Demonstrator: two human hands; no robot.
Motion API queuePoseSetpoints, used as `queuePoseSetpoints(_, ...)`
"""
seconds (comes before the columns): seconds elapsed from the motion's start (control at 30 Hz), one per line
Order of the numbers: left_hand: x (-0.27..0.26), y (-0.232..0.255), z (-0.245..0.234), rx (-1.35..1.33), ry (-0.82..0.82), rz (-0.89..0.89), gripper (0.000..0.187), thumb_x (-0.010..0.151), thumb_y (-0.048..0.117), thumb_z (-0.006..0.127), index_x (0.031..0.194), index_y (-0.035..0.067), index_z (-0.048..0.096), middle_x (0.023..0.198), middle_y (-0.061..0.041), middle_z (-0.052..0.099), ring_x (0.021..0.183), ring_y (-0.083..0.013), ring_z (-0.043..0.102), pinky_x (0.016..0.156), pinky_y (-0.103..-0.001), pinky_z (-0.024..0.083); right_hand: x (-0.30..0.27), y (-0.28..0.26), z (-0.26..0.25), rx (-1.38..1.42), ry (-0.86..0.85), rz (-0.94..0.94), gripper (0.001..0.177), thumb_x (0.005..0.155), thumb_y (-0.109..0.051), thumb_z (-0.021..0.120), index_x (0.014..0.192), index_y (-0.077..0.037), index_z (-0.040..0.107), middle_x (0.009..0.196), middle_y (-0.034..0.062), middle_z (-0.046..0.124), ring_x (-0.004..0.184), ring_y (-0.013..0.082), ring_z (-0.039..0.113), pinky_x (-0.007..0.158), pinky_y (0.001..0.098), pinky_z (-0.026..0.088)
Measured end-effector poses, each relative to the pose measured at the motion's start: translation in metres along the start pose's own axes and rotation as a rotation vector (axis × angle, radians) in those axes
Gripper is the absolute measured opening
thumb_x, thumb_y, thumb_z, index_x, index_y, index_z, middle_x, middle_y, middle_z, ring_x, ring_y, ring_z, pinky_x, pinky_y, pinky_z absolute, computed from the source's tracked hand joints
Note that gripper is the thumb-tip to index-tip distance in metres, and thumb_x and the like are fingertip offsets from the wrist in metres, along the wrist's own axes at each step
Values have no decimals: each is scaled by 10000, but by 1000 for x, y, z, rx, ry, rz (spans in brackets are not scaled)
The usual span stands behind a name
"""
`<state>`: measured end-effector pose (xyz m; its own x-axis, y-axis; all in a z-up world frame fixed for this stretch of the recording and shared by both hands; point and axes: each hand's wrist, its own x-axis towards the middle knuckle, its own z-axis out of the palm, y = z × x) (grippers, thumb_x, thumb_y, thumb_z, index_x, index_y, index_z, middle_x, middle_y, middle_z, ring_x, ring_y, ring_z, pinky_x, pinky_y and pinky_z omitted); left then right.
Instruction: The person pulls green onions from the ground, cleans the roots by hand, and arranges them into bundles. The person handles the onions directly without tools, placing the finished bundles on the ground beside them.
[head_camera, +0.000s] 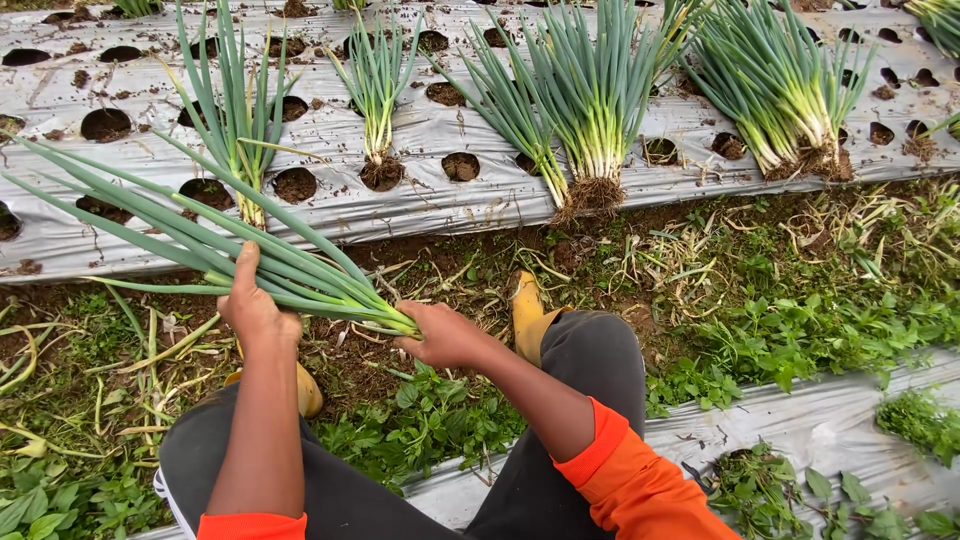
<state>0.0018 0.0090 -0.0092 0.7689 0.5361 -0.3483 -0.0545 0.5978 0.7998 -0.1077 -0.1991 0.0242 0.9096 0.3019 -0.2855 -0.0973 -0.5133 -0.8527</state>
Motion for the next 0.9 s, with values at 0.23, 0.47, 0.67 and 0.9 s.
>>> queuePoseSetpoints(0.23, -1, 16, 17, -124, -55, -19, 592, 747, 271, 961, 1196, 38, 654, 1039, -132, 735, 901, -237, 773, 778, -459, 638, 3, 4, 1, -126, 80, -27, 304, 907, -125, 675, 1178, 7, 638, 918, 253, 728, 800, 451, 716, 693, 517, 538)
queuePoseSetpoints(0.47, 44, 7, 2, -295, -246, -151, 598, 782, 427, 859, 1295, 200, 652, 1295, -78, 726, 1075, -244, 780, 949, -477, 668, 10, 23, 6, -48, 109, -83, 126, 876, -122, 692, 980, -58, 660, 770, 187, 680, 688, 352, 657, 647, 432, 495)
queuePoseSetpoints(0.67, 16, 33, 11, -308, -408, -225, 574, 834, 470, 716, 1362, 260, 629, 1332, -96, 738, 1118, -266, 780, 935, -499, 686, 6, 18, 8, 25, 134, -142, 68, 846, -112, 699, 840, -83, 638, 635, 115, 606, 590, 262, 566, 592, 375, 442)
queuePoseSetpoints(0.9, 47, 17, -5, -267, -385, -157, 422, 917, 264, 759, 1276, 251, 536, 1144, -6, 790, 887, -194, 772, 825, -479, 707, 7, 28, 10, -39, 124, -93, 65, 879, -100, 686, 914, -51, 661, 722, 176, 667, 628, 320, 618, 618, 412, 469)
